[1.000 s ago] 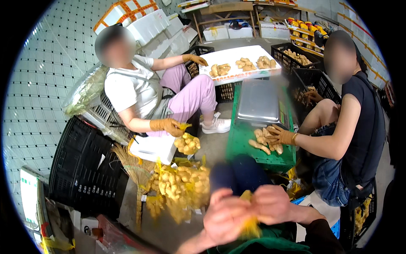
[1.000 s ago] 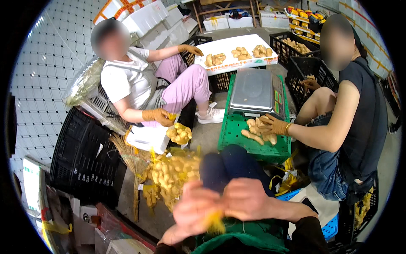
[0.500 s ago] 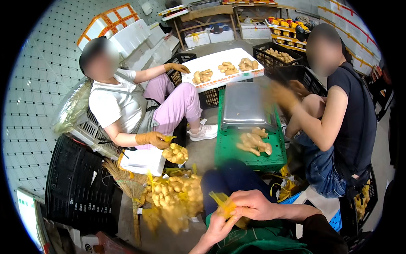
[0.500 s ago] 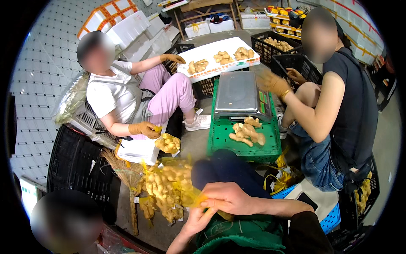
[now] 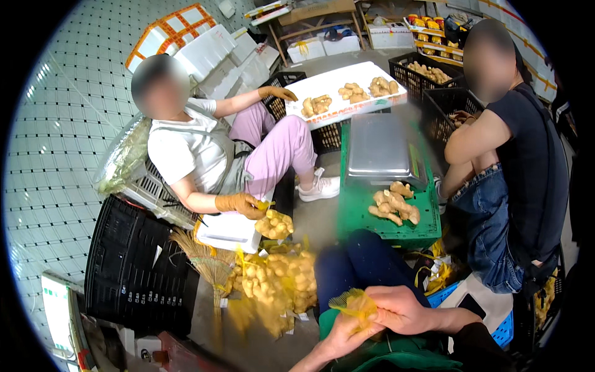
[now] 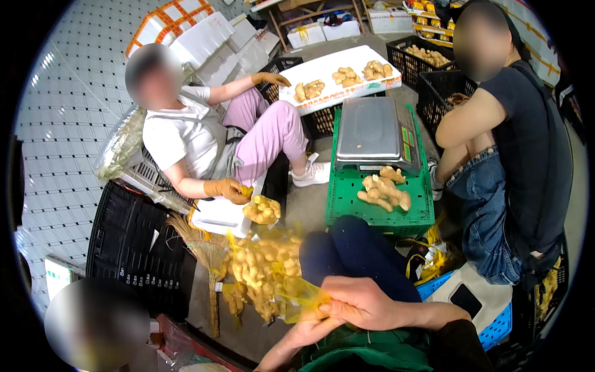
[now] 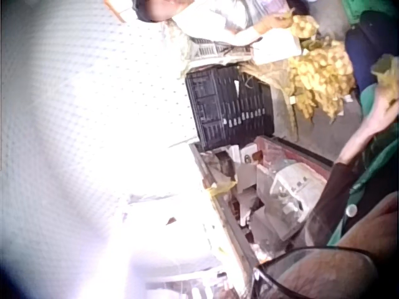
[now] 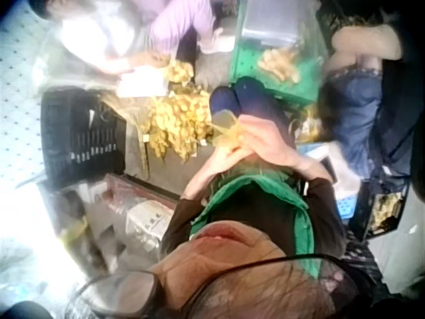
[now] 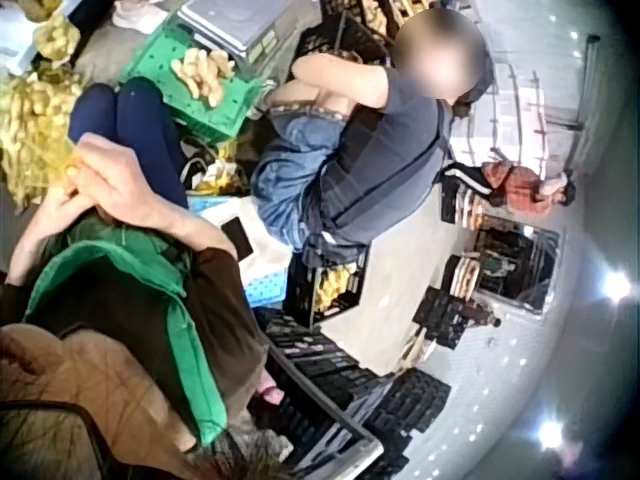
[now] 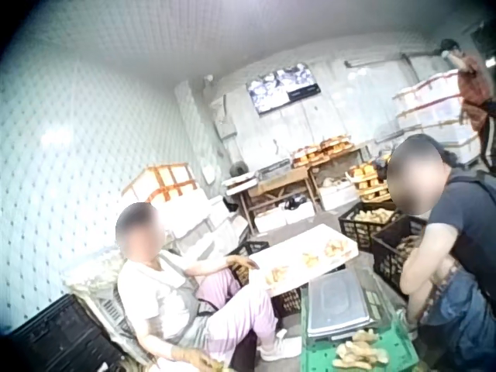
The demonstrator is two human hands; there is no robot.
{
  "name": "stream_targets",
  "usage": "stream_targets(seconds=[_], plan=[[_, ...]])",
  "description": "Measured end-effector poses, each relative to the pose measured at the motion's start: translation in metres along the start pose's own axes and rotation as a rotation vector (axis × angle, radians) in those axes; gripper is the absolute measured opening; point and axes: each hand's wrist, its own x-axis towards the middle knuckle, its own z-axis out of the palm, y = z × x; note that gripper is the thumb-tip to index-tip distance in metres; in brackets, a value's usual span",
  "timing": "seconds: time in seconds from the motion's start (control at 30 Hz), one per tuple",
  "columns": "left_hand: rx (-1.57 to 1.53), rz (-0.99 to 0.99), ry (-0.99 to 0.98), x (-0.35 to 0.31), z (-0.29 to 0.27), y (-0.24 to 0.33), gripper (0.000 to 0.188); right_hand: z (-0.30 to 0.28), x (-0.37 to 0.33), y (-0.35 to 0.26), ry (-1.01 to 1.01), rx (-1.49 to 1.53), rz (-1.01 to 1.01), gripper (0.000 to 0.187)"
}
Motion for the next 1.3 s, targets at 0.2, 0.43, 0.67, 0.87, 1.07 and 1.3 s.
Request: stream_targets(seconds=[0.2, 0.43, 0.67, 0.87, 1.07, 1.3], plan=[[-0.39, -0.22, -0.035, 0.012, 0.005, -0.042, 0.021, -0.01, 0.019, 0.036, 0.087, 0.54, 0.508, 0.026], [-0.274, -0.283, 0.22, 0.03, 0.004, -0.06, 0.019, -0.03, 0.03, 0.01, 0.247, -0.932, -0.602, 0.034], [0.449, -0.002, 0.129, 0.055, -0.014, -0.038, 0.014, -0.049, 0.012, 0.057, -0.069, -0.854, -0.129, 0.035], [0.302, -0.298, -0.013, 0.056, -0.036, -0.015, 0.015, -0.065, 0.016, 0.033, -0.29, -0.916, -0.059, 0.019], [-0.342, -0.574, -0.237, 0.072, -0.054, -0.028, 0.022, -0.043, 0.029, 0.019, -0.159, -0.369, 0.275, 0.014], [-0.468, -0.783, -0.381, 0.091, -0.082, -0.03, 0.033, 0.01, 0.022, 0.043, -0.049, -0.834, -0.154, 0.02]])
